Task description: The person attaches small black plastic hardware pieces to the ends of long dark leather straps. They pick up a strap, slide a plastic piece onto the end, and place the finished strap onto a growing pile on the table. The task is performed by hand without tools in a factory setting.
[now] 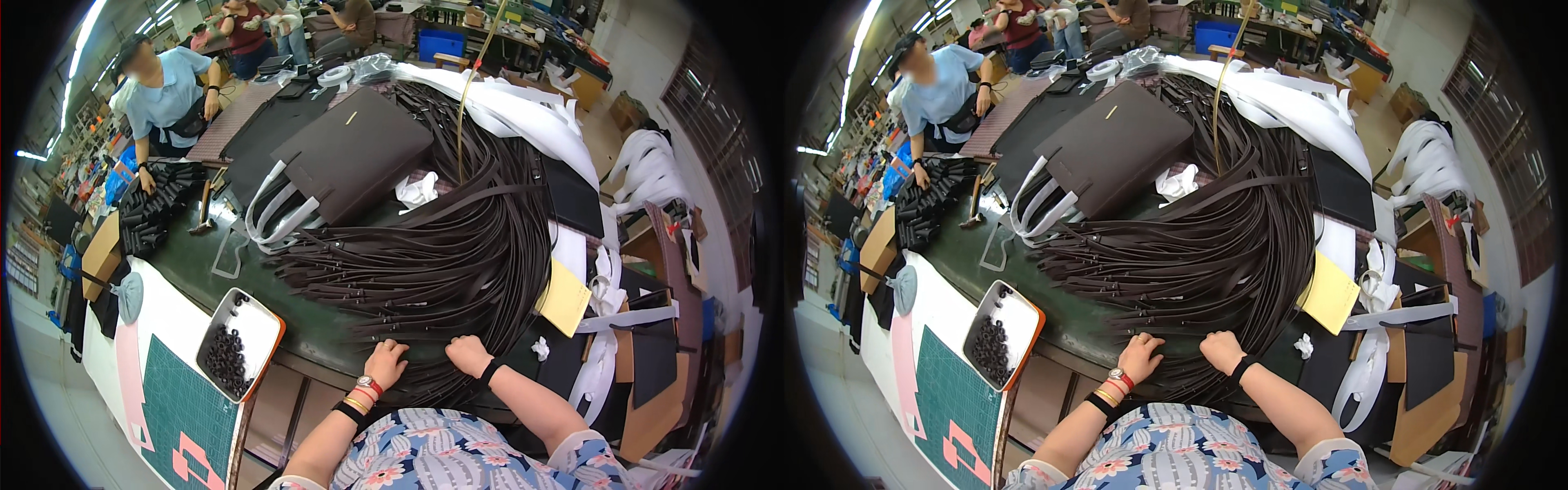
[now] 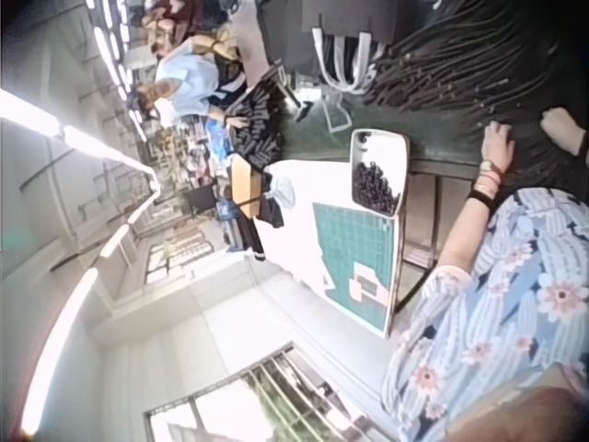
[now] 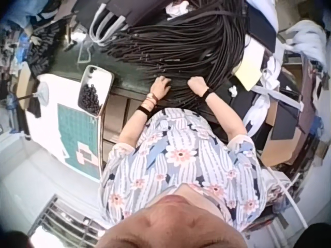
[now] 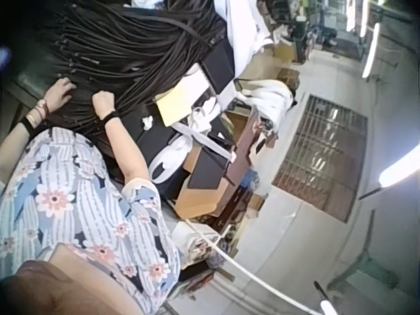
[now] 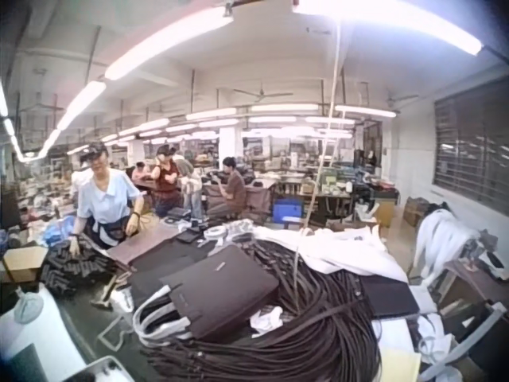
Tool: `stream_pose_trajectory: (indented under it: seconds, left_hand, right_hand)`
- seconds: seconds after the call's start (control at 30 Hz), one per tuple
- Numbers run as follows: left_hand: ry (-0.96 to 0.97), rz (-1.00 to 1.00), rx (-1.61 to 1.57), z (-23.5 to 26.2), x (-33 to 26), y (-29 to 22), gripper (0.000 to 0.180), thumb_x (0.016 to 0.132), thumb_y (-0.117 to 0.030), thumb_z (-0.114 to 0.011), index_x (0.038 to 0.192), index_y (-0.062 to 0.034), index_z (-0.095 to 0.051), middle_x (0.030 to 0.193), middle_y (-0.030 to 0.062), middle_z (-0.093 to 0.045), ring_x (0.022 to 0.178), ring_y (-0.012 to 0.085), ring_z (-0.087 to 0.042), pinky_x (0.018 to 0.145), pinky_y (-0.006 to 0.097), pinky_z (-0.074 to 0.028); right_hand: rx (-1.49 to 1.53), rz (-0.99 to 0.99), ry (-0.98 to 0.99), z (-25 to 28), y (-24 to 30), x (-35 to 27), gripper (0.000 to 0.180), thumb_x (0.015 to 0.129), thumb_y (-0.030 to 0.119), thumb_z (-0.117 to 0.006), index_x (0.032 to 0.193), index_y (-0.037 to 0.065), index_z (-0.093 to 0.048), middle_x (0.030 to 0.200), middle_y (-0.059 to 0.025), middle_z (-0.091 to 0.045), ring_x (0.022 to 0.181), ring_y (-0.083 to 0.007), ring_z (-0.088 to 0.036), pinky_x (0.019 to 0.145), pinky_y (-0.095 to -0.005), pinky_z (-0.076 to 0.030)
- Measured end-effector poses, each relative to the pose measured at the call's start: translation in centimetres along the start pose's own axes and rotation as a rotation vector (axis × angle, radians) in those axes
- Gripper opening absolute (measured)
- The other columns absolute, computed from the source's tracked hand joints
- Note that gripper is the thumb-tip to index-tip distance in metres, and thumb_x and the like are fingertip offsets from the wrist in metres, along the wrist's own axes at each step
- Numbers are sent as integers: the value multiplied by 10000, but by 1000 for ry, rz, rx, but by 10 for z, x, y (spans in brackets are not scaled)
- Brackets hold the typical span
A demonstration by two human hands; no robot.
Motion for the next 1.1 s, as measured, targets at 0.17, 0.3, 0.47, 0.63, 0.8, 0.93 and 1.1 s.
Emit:
stream_pose_trajectory:
  seconds: [0.17,0.3,0.47,0.63,0.8,0.93,1.1]
  left_hand:
    - [114,-232,122,-20,1,-10,297,815,-269,-701,1082,-144,-662,1090,57,-588,1006,264,-555,811,379,-517]
    - [82,-164,42,-18,5,-13,248,881,-301,-638,1062,-136,-672,992,65,-643,883,265,-624,780,384,-530]
    - [230,18,-496,18,8,-5,234,948,-264,-575,995,-53,-666,723,99,-646,646,253,-625,646,350,-504]
    - [497,144,-904,39,3,11,291,984,-286,-558,994,-17,-669,686,3,-626,600,85,-511,606,245,-446]
    - [528,179,-721,50,-2,9,283,967,-300,-593,1021,-41,-693,702,0,-629,618,71,-522,597,239,-454]
    - [31,44,-514,57,-12,5,280,921,-273,-656,1093,-53,-673,797,84,-671,708,147,-647,664,283,-515]
    - [-527,251,-168,158,-44,74,208,841,-112,-658,1041,-69,-695,973,126,-679,894,270,-663,801,353,-527]
  right_hand:
    - [-82,104,-44,11,9,5,59,693,108,-648,733,83,-683,742,-91,-668,707,-250,-682,629,-351,-541]
    - [156,65,-84,28,-2,2,110,784,134,-643,869,71,-669,838,-98,-674,812,-266,-672,720,-383,-529]
    - [584,104,6,71,-14,2,201,898,197,-604,1024,48,-651,953,-122,-669,932,-321,-643,811,-406,-512]
    - [643,148,193,115,-4,2,249,899,226,-612,1049,39,-682,965,-138,-703,900,-316,-667,786,-392,-519]
    - [594,230,162,102,1,8,246,905,234,-602,1039,42,-675,964,-144,-697,899,-324,-663,780,-405,-519]
    - [519,137,-8,84,10,11,174,911,221,-581,981,73,-641,945,-121,-682,901,-326,-657,756,-430,-530]
    - [816,-151,-44,97,10,8,142,924,184,-532,959,56,-580,724,-140,-667,729,-360,-662,650,-438,-509]
Point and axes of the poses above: each hand's wrist, its own x-axis towards the middle knuckle, its own z-axis out of the back of the hand, y = z × x, the point moved 1 cm from there along x, towards the middle knuckle
